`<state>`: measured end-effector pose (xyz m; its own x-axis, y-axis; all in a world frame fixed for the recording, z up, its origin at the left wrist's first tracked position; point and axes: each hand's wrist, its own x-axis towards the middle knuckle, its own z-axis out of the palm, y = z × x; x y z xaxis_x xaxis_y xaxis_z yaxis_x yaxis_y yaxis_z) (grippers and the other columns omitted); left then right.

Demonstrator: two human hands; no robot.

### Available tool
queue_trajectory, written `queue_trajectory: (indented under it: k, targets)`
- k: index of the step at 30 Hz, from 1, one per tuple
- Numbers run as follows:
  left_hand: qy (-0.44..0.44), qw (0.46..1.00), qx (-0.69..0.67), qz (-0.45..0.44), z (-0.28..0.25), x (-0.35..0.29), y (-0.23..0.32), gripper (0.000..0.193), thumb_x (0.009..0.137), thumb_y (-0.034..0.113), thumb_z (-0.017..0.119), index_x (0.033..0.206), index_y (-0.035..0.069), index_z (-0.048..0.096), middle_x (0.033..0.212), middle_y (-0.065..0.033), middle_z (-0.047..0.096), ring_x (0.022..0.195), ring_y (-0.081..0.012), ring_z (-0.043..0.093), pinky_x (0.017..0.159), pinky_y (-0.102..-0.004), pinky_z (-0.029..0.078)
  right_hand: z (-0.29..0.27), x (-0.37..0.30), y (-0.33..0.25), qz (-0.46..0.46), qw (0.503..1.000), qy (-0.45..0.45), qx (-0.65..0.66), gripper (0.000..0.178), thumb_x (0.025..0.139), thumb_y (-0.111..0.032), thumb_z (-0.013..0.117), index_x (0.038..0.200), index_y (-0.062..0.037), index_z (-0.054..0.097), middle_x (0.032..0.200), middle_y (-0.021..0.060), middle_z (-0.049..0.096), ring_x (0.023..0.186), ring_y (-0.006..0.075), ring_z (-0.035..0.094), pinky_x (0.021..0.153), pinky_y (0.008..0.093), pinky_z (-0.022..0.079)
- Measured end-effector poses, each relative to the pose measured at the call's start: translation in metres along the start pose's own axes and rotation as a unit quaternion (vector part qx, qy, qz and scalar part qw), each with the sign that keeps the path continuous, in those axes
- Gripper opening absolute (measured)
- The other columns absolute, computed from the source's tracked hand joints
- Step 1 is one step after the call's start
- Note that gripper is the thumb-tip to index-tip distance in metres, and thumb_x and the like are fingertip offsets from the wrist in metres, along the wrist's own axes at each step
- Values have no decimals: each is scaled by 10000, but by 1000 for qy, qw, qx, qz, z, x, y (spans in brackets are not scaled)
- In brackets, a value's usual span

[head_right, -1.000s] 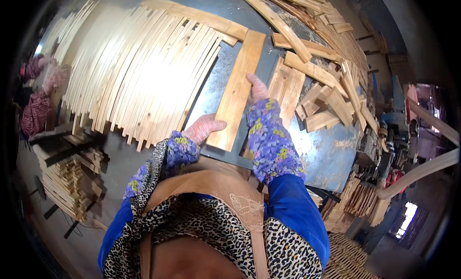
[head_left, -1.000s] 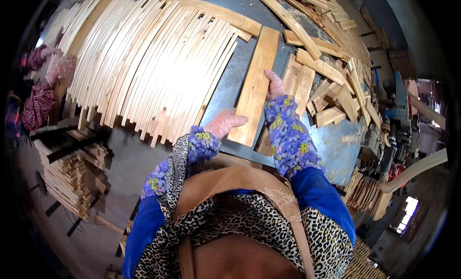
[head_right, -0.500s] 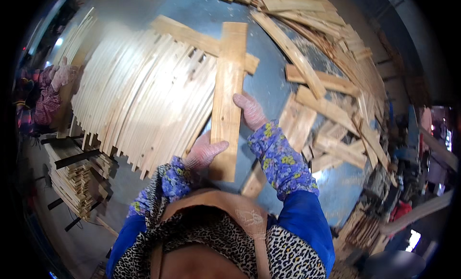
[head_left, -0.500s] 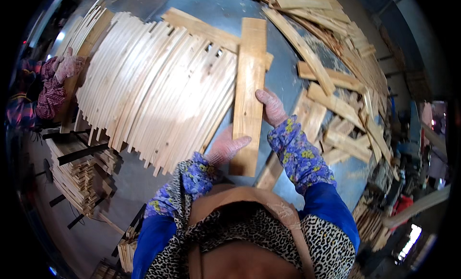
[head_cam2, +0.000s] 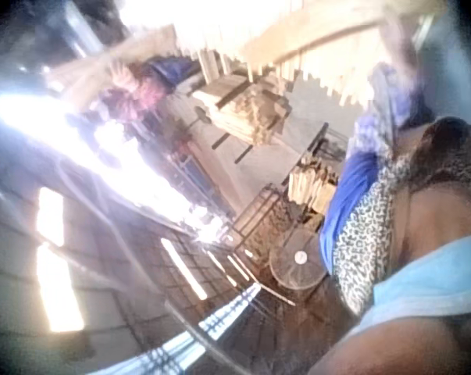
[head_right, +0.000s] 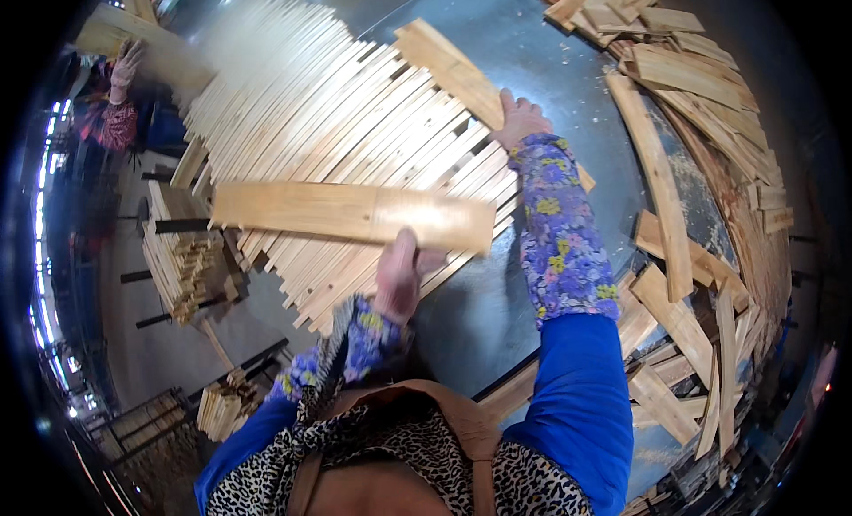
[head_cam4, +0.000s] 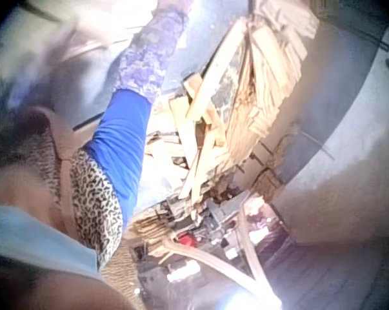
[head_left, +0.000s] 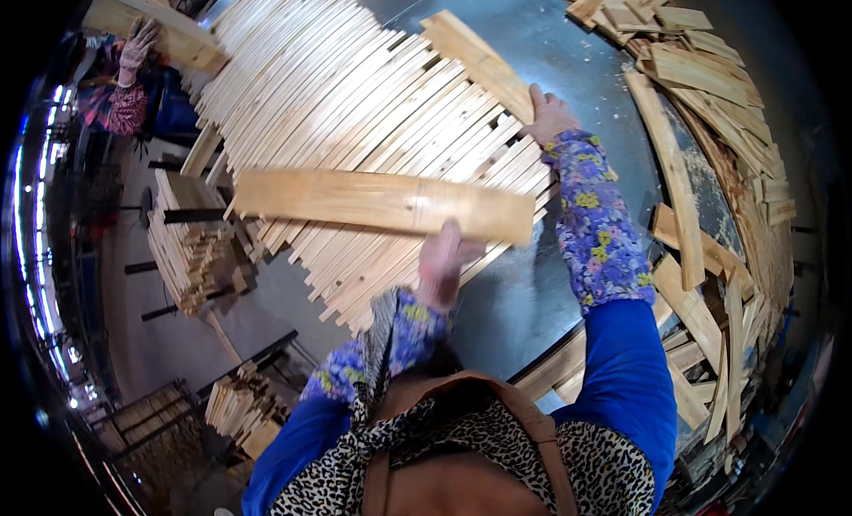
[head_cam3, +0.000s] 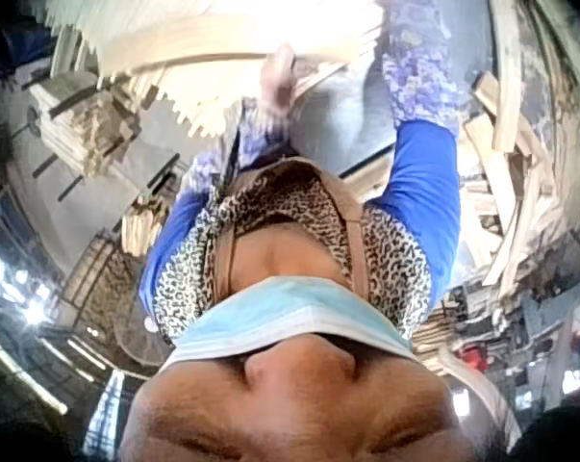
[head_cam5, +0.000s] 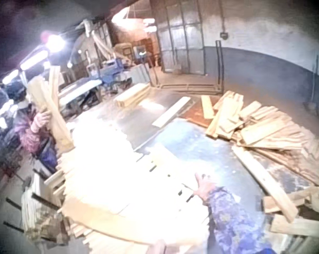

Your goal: The person sorts wooden planks on a metal table, picking them up one by one and stacking them into neat piles. The person occasionally moves stacks to different locations on the table to organize the workspace.

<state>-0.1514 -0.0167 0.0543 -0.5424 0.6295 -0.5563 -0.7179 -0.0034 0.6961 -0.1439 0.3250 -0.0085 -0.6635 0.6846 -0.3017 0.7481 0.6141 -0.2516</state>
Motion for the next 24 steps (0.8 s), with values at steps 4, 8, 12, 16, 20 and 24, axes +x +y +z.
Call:
queue_trajectory:
  k: [4, 8, 12, 16, 20, 24]
  targets:
    - [-44, 978, 190, -72, 9, 16, 22, 420, 1043, 280, 609, 1303, -48, 636, 1055, -138, 714, 873, -210, 681, 791, -358, 560, -18, -19, 2, 23, 1000, -5, -15, 974, 825, -373, 812, 1667, -191, 358, 1529, 241, 560, 1411, 408, 563, 1182, 509, 487]
    - [-120, 812, 522, 231, -14, 5, 29, 91, 976, 121, 622, 967, 31, 637, 842, -115, 595, 716, -167, 589, 667, -371, 494, -22, -59, 98, 99, 994, 50, -3, 919, 806, -318, 777, 1637, -146, 424, 1424, 265, 620, 1322, 393, 623, 1141, 488, 514]
    - [-234, 812, 486, 222, -49, -19, -3, 321, 1039, 141, 658, 1347, 51, 678, 1052, -133, 772, 907, -249, 743, 785, -378, 586, -10, -153, 136, 113, 889, 2, 445, 736, 883, -236, 695, 1563, -40, 493, 1162, 187, 710, 1062, 292, 706, 989, 428, 580]
    - [-236, 887, 392, 66, -19, -25, -120, 567, 1088, 283, 649, 1535, -51, 548, 1345, -177, 727, 1239, -247, 674, 1048, -395, 530, 32, -284, 138, 251, 717, -88, 645, 583, 924, -296, 667, 1404, 34, 658, 1239, 203, 751, 1133, 295, 718, 1030, 447, 585]
    - [-318, 858, 209, -344, -6, -27, -96, 660, 996, 368, 740, 1460, -81, 604, 1369, -201, 719, 1250, -285, 673, 1103, -447, 493, 65, -377, 64, 182, 630, -74, 752, 693, 836, -238, 712, 1457, 52, 610, 1346, 191, 718, 1188, 317, 718, 1088, 415, 573]
    - [-258, 848, 463, -10, -61, -40, -106, 617, 943, 412, 744, 1343, -52, 670, 1242, -280, 736, 1169, -429, 693, 1025, -434, 531, 80, -399, 26, 280, 635, 0, 721, 640, 862, -173, 682, 1448, 70, 592, 1285, 195, 726, 1155, 315, 728, 1041, 409, 598]
